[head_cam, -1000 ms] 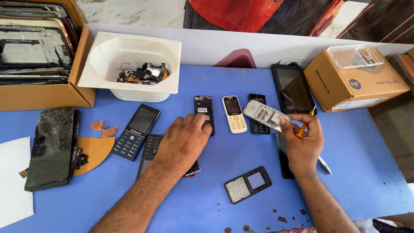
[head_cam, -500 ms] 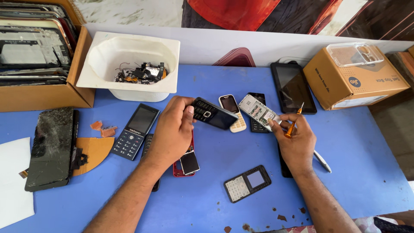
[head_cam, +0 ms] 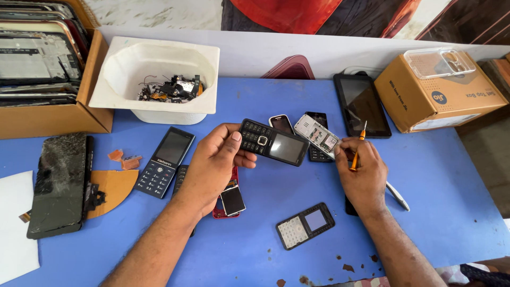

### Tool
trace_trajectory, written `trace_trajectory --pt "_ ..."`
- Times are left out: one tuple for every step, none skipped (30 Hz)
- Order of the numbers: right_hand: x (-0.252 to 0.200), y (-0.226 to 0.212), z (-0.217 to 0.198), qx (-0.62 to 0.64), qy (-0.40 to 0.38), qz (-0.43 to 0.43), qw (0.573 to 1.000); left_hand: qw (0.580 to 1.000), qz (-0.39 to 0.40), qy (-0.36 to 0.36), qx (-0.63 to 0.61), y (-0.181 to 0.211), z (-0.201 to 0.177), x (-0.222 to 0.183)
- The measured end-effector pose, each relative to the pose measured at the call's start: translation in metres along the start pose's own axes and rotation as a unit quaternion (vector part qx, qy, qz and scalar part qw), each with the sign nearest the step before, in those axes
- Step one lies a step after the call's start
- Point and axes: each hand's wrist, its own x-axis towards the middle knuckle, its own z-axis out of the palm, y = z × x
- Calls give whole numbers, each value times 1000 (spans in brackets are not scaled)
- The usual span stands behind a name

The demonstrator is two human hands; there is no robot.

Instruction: The person uses a screwdriver to pry open the back cover of a black feature phone. They remove the cover, inspect the internal components, and then reattach the cover, securing it by pressing the edges.

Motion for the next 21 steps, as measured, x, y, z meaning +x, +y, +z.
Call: trace_trajectory --pt "0 0 -1 -8 1 -4 1000 1000 -5 2 -1 0 0 0" --pt "0 -1 -1 -16 1 -8 1000 1000 -8 5 -4 0 1 0" --pt "0 -3 -1 -23 1 -13 1000 1000 -11 8 -7 0 0 0" --pt "0 -4 -1 -8 7 -17 1000 1000 -14 11 -10 0 0 0" --pt "-1 -7 -1 8 13 -21 1000 1000 -6 10 -14 -1 0 1" --pt "-1 -9 -2 23 19 -25 999 1000 2 10 -19 -1 1 0" --pt "-2 -11 -4 30 32 -40 998 1000 10 9 -23 -2 1 0" --pt "-3 -14 -6 36 45 -55 997 1000 10 0 -30 -2 1 0" --pt "-4 -18 -9 42 59 -71 995 999 11 -9 -37 -3 2 -1" --pt "-6 -22 -11 58 66 -86 992 999 11 -18 -44 -3 2 -2" --pt "-8 -27 -14 74 75 -101 989 998 6 -23 -50 -2 3 -2" --pt "-10 -31 -16 89 83 -116 986 998 0 -28 -55 -2 5 -3" --pt "-11 -35 -19 142 52 -108 983 998 -6 -34 -60 -1 6 -4" --pt "-13 -39 -22 193 21 -101 976 997 -8 -39 -58 0 8 -5" --pt "-14 -43 -25 244 -10 -93 965 997 -9 -45 -57 1 9 -5" --pt "-13 -46 -25 269 -43 -107 956 997 -11 -51 -56 3 10 -6" --pt "-12 -48 -25 292 -77 -121 945 996 -9 -61 -65 3 11 -7" --pt "-11 -50 -25 316 -111 -134 933 995 -6 -71 -74 4 11 -8" --pt "-10 -50 -26 294 -124 -137 938 993 -5 -79 -82 4 11 -9" --pt "-9 -50 -28 272 -136 -141 942 992 -3 -90 -88 3 11 -9" --pt "-8 -49 -27 253 -150 -144 945 991 -1 -98 -93 2 10 -10"
